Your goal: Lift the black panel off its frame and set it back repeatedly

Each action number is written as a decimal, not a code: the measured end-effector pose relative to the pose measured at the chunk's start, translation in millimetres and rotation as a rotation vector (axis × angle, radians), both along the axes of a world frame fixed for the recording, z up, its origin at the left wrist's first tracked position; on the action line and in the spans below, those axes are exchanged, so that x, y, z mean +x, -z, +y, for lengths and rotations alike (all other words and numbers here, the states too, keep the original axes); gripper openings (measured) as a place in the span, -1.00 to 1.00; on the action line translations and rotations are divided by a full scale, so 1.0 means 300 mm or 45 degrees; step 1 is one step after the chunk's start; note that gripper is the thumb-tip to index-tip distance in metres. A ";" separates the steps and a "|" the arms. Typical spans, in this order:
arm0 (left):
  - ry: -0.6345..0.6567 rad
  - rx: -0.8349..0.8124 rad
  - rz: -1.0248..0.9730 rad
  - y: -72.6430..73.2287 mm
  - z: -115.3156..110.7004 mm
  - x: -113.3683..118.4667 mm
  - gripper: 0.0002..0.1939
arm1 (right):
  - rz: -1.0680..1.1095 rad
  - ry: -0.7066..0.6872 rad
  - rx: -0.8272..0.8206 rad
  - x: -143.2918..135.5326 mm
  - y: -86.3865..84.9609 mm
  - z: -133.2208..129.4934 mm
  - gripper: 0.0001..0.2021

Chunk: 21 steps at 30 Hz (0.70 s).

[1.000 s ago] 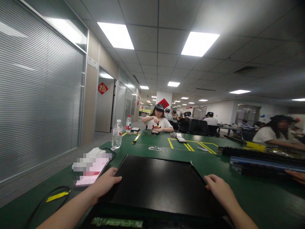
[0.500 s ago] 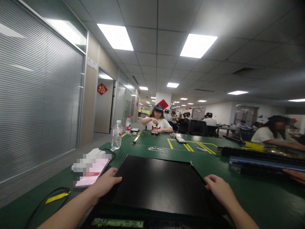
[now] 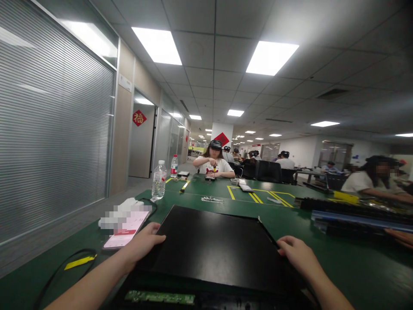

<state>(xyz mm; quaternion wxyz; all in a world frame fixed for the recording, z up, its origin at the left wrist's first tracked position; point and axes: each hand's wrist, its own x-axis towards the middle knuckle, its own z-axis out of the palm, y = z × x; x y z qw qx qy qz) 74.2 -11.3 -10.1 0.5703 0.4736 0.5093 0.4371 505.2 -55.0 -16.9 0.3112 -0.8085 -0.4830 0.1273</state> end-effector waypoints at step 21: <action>-0.117 0.282 0.177 0.027 0.046 -0.015 -0.81 | 0.059 0.083 -0.013 0.005 0.008 0.006 -0.63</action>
